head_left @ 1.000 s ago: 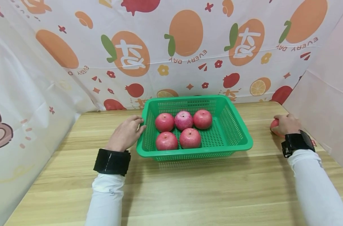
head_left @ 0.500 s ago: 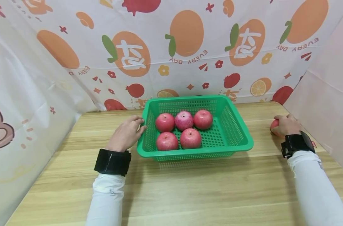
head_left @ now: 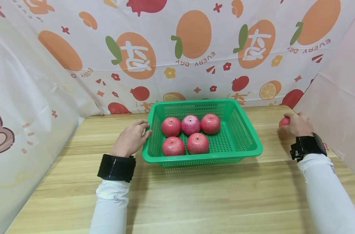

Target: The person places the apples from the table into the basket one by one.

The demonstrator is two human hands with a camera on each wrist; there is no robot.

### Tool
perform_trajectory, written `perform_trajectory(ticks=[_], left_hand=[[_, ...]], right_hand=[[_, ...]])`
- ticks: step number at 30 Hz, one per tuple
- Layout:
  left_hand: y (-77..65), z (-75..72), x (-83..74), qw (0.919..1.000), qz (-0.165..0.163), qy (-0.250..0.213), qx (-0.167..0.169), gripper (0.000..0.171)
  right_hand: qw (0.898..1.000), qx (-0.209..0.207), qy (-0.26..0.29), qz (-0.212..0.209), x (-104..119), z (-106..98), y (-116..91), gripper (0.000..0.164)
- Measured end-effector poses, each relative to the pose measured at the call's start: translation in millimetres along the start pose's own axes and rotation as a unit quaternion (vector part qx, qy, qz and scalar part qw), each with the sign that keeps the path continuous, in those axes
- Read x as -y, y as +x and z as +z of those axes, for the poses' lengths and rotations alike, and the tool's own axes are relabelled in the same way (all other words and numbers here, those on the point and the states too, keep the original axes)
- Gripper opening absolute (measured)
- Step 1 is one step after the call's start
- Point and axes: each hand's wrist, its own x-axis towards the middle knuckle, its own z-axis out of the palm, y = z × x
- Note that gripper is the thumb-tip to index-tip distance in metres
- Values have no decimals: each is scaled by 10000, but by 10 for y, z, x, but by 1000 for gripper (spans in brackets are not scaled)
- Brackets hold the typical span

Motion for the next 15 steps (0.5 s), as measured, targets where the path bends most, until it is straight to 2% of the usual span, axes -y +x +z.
perform_trajectory(ticks=[6, 15], left_hand=[[-6, -5, -2, 10000, 7, -2, -10, 38], [-4, -4, 1, 10000, -37, -21, 16, 38]], right_hand=[[10000, 39, 48, 25, 60, -48, -4, 58], [9988, -381, -47, -291, 75, -77, -6, 51]])
